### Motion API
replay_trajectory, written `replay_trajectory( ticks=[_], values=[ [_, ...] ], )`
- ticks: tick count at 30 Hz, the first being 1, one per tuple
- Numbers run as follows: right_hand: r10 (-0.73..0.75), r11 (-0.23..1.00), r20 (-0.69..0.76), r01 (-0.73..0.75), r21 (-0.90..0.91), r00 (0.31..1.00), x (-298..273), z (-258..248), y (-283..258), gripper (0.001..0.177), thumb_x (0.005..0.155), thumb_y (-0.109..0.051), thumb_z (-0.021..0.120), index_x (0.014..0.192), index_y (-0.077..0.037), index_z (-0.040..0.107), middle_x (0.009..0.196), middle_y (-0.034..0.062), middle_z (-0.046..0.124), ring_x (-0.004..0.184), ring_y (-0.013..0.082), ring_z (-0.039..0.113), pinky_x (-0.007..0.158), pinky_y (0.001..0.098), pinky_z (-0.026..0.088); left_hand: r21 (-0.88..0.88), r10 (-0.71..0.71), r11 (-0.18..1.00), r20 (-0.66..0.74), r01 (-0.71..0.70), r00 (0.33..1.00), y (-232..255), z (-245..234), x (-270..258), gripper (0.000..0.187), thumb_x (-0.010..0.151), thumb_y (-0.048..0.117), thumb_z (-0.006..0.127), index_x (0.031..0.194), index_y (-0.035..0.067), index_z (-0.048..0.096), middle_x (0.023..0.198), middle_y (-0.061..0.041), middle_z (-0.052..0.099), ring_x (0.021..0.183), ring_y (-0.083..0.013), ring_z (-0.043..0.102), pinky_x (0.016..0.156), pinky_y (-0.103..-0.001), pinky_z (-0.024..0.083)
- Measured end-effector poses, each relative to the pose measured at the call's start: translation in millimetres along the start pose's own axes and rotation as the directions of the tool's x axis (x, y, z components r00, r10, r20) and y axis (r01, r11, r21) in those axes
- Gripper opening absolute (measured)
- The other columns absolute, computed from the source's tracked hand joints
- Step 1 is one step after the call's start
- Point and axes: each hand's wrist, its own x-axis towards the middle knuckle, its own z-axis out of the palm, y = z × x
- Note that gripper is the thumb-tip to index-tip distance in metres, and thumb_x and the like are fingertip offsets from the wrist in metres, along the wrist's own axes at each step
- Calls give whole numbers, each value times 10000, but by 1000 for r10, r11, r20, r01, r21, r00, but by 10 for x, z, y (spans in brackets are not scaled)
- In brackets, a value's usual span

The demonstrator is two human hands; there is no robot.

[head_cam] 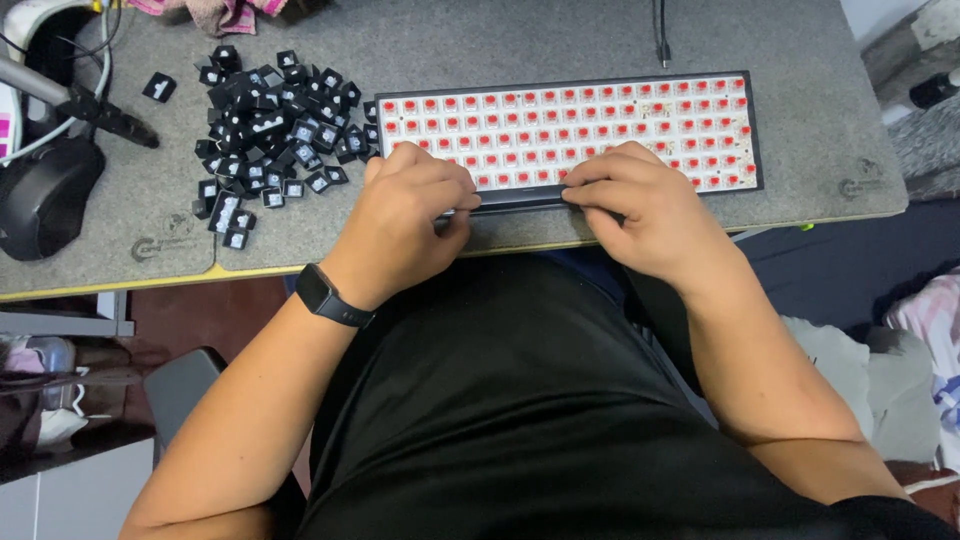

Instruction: Assembling a mechanical keyboard by installing switches and keycaps into the plate and PCB.

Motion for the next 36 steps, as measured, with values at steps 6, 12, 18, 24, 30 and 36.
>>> replay_trajectory(
  ticks=[6,12,18,24,30,36],
  values=[
    [-38,991,4,39,-131,999,-30,31,-59,155,876,40,687,944,-36,804,1024,109,783,976,305,711,853,398,588,87,50,995,-31,-48,998,72,-31,13,148,751,57,782,760,180,700,917,68,745,927,-194,618,777,-341,378],
    [-187,904,54,194,-381,981,-132,125,-90,226,921,-22,604,1070,-12,772,1093,132,753,1006,311,695,899,409,583,250,211,952,-127,-175,969,100,12,-6,104,798,85,690,773,182,667,921,53,725,873,-194,591,744,-354,363],
    [-165,937,28,165,-309,986,-163,113,-63,330,869,45,563,1133,7,757,1114,157,745,1020,348,698,909,447,582,400,349,882,-197,-251,916,83,45,-27,95,811,136,585,735,192,595,867,41,686,785,-206,565,706,-369,341],
    [-135,941,-155,78,-329,979,-186,303,-71,244,887,-69,659,1094,-95,786,1151,46,762,1071,280,698,931,399,543,271,361,911,-159,-311,919,199,358,-80,141,924,124,549,929,62,676,1022,-123,676,985,-324,642,767,-414,466],
    [-126,939,-103,85,-334,987,-121,358,-151,193,887,-118,674,1043,-106,788,1098,39,771,1025,274,709,906,410,557,290,388,888,-57,-356,920,263,302,-63,159,950,135,534,901,54,662,895,-115,611,880,-320,610,786,-417,464],
    [-154,949,-93,121,-292,984,-61,273,-148,190,883,-50,735,1063,-53,797,1076,111,770,1019,346,712,897,461,543,425,480,802,-42,-420,876,343,412,-35,179,920,127,542,778,69,635,802,-172,571,803,-372,580,810,-478,455]
  ],
)
